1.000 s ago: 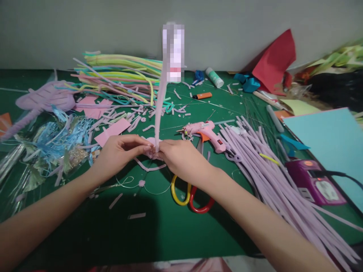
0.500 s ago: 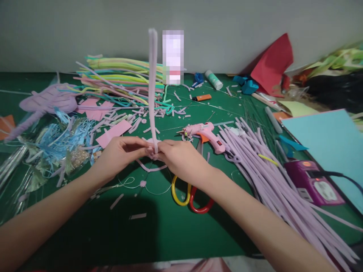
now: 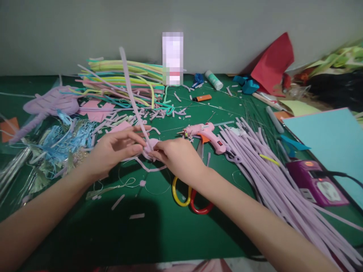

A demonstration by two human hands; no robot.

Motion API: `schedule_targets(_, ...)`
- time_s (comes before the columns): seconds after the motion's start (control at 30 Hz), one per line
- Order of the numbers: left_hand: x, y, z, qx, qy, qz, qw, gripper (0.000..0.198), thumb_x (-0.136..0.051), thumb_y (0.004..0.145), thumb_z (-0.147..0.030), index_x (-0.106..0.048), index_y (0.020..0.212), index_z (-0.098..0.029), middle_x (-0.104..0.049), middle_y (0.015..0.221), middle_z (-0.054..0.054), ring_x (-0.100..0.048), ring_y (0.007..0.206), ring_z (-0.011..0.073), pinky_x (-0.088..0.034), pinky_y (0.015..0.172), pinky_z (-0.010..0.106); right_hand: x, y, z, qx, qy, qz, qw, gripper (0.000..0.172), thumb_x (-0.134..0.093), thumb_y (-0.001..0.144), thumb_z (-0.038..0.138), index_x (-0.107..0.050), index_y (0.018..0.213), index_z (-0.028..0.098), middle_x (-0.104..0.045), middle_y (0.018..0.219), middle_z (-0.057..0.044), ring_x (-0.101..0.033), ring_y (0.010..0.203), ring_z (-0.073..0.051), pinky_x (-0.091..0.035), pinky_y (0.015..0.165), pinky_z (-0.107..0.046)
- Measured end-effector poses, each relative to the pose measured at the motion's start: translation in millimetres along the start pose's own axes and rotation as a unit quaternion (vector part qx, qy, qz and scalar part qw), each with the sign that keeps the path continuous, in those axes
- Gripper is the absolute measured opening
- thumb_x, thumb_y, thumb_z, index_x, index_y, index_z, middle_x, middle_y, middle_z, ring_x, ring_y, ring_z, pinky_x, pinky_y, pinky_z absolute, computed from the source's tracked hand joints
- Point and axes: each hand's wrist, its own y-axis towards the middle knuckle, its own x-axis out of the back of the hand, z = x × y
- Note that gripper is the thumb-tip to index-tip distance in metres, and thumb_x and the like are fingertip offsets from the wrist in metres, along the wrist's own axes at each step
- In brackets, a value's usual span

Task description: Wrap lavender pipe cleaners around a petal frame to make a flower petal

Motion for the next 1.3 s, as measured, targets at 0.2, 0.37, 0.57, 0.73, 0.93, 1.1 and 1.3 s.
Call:
schedule_targets(0.2,14.5,2.6,-2.0,-0.025,0.121,-0.057,0.991,0.026,-0.073,0.077,-0.036,-0.059,0.089,-0.018,-0.066,0.097,0.006,-0.065,0.091,0.0191,-0.052,0.086,0.035,-4.4,-15.7,9.2,-0.025,-0.018,-0.102,0.994,0.01,-0.062,0.089,0.024,-0.065,0.093,0.016,-0.073,0.083,-0.006,-0.067,0.073,-0.019,-0.044,0.063,-0.027)
schedule_targets(0.37,10.4,5.0,-0.8,-0.031,0.182,-0.079,0.98,0.021,-0.055,0.091,-0.037,-0.062,0.097,-0.018,-0.067,0.096,0.006,-0.065,0.089,0.0191,-0.052,0.079,0.031,-10.8,-15.1,22.7,-0.007,-0.038,-0.121,0.992,0.013,-0.052,0.093,0.023,-0.063,0.09,0.016,-0.067,0.083,-0.007,-0.062,0.075,-0.019,-0.043,0.064,-0.028)
schedule_targets(0.57,17.9,22.7,-8.9,-0.255,0.44,0.06,0.859,0.034,-0.047,0.088,-0.011,-0.067,0.112,-0.025,-0.054,0.139,0.008,-0.042,0.134,0.0285,-0.032,0.11,0.05,-24.4,15.8,22.8,-0.048,-0.02,0.001,0.999,0.018,-0.057,0.09,0.028,-0.065,0.095,0.012,-0.067,0.088,-0.01,-0.062,0.075,-0.021,-0.039,0.062,-0.029)
schedule_targets(0.73,18.0,26.7,-10.6,-0.271,0.526,0.127,0.796,0.032,-0.049,0.086,-0.012,-0.067,0.11,-0.022,-0.062,0.132,0.008,-0.029,0.144,0.0307,-0.017,0.116,0.058,-25.3,10.7,19.7,-0.038,0.022,0.003,0.999,0.014,-0.053,0.089,0.021,-0.063,0.08,0.015,-0.065,0.076,-0.004,-0.057,0.063,-0.014,-0.035,0.057,-0.025)
schedule_targets(0.93,26.6,19.2,-3.3,-0.247,0.53,0.084,0.807,0.04,-0.042,0.087,-0.009,-0.061,0.12,-0.022,-0.062,0.133,0.008,-0.033,0.142,0.0275,-0.022,0.115,0.057,-24.0,9.8,19.9,-0.01,0.029,0.008,0.999,0.022,-0.056,0.09,0.025,-0.062,0.108,0.015,-0.067,0.09,-0.007,-0.06,0.071,-0.016,-0.039,0.064,-0.026)
schedule_targets(1.1,27.4,16.8,2.9,-0.283,0.512,0.038,0.81,0.039,-0.044,0.087,-0.011,-0.058,0.122,-0.018,-0.054,0.139,0.013,-0.04,0.138,0.0296,-0.032,0.112,0.052,-26.2,27.4,24.4,0.025,-0.047,0.072,0.996,0.014,-0.055,0.091,0.026,-0.064,0.095,0.017,-0.068,0.087,-0.007,-0.062,0.074,-0.02,-0.033,0.058,-0.027)
schedule_targets(1.3,10.6,-8.4,10.3,-0.186,0.452,-0.101,0.867,0.023,-0.045,0.095,-0.02,-0.057,0.114,-0.017,-0.059,0.112,0.012,-0.056,0.11,0.0247,-0.047,0.093,0.042,-15.5,14.5,22.7,0.001,0.025,0.035,0.999,0.004,-0.059,0.089,0.02,-0.058,0.087,0.016,-0.064,0.07,-0.001,-0.054,0.058,-0.014,-0.031,0.053,-0.025)
